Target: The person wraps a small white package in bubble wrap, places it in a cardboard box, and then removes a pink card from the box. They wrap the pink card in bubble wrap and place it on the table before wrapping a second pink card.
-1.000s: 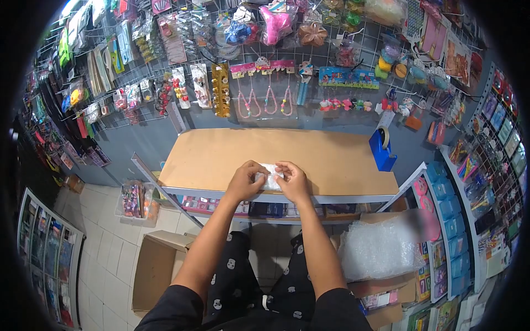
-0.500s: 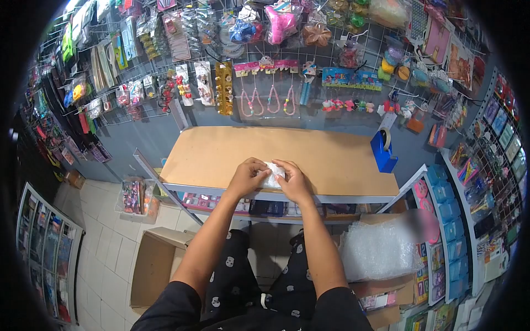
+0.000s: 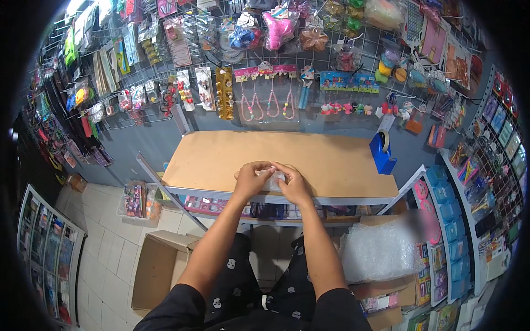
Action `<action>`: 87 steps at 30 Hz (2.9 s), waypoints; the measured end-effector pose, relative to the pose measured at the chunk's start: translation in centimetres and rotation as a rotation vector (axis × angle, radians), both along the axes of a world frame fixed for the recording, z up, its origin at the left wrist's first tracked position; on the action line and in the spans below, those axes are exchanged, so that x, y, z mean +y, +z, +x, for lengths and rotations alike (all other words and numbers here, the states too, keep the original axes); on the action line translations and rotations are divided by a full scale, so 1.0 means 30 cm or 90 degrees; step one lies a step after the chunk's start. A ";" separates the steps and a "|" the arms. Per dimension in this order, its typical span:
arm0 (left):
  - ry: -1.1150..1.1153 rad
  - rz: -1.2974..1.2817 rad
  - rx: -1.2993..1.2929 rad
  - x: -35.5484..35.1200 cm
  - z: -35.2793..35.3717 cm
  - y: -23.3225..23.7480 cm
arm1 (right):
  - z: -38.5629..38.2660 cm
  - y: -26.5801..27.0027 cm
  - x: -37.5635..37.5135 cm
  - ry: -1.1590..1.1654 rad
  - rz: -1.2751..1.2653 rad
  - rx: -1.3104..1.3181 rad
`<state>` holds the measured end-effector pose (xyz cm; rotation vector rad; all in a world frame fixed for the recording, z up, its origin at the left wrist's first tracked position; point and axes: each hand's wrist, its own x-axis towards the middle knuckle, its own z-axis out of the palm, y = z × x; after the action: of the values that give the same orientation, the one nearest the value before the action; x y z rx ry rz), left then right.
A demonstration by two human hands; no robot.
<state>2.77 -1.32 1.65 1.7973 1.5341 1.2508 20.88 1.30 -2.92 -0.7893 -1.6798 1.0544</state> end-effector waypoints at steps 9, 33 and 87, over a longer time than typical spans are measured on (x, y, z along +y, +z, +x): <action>-0.031 -0.047 -0.019 0.011 -0.013 -0.004 | 0.004 0.018 -0.011 0.011 0.009 0.005; -0.074 -0.019 -0.031 0.041 -0.025 -0.049 | 0.009 0.012 -0.010 0.001 -0.017 -0.003; -0.268 -0.111 -0.138 0.049 -0.110 -0.053 | 0.016 0.017 -0.015 0.019 -0.049 0.220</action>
<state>-0.53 0.15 0.06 1.6935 1.0417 1.0310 21.35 0.84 -2.41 -0.5919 -1.3669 1.2074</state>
